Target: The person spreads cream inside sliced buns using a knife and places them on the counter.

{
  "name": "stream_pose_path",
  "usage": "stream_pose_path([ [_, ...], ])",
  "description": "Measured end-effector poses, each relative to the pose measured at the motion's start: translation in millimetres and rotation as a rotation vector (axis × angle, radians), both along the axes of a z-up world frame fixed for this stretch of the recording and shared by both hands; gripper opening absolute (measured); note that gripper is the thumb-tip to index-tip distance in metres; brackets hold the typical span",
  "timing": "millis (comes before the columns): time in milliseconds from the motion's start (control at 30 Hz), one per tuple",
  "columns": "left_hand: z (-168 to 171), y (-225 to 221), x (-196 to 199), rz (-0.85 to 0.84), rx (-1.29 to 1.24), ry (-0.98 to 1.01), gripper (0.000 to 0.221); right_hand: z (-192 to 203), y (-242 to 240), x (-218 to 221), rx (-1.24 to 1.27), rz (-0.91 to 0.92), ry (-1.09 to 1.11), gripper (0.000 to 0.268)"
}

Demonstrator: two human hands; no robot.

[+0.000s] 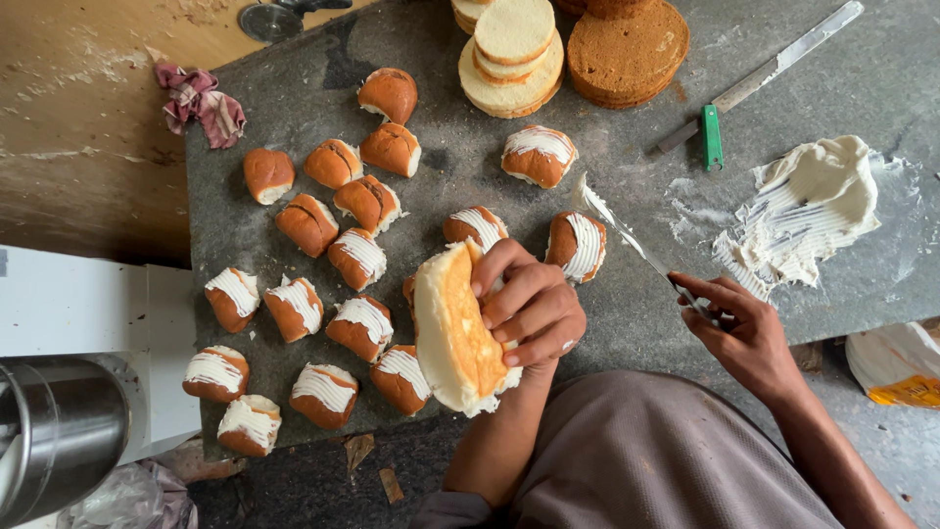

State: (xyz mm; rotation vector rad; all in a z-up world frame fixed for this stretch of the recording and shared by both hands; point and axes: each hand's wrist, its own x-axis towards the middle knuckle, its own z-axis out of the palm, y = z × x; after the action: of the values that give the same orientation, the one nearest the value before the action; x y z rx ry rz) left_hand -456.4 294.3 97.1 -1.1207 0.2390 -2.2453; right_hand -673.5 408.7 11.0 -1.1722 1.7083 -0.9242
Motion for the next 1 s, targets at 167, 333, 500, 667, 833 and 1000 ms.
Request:
stream_pose_path([
  [167, -1.7, -2.8, -2.6, -0.001, -0.046, 0.006, 0.022, 1.1, -0.4, 1.1, 0.032, -0.006, 0.008, 0.047],
  [333, -2.3, -3.6, -1.6, -0.031, -0.058, -0.022, 0.026, 1.1, -0.2, 1.5, -0.013, 0.014, 0.027, 0.047],
  [500, -4.2, 1.0, -2.9, -0.052, -0.001, -0.021, 0.028, -0.7, -0.2, 1.8, -0.004, 0.011, 0.005, 0.047],
  [667, -1.9, 2.0, -2.6, -0.050, 0.012, -0.017, 0.028, -2.8, -0.6, 2.0, 0.010, 0.012, 0.009, 0.047],
  [833, 7.0, 1.5, 1.1, -0.066, 0.018, -0.060, 0.022, -2.2, -1.6, 2.2, 0.039, 0.022, 0.035, 0.047],
  [1000, 9.4, 2.4, -3.9, -0.058, 0.000, 0.014, 0.018, 2.0, -2.7, 3.6, -0.018, 0.046, 0.033, 0.045],
])
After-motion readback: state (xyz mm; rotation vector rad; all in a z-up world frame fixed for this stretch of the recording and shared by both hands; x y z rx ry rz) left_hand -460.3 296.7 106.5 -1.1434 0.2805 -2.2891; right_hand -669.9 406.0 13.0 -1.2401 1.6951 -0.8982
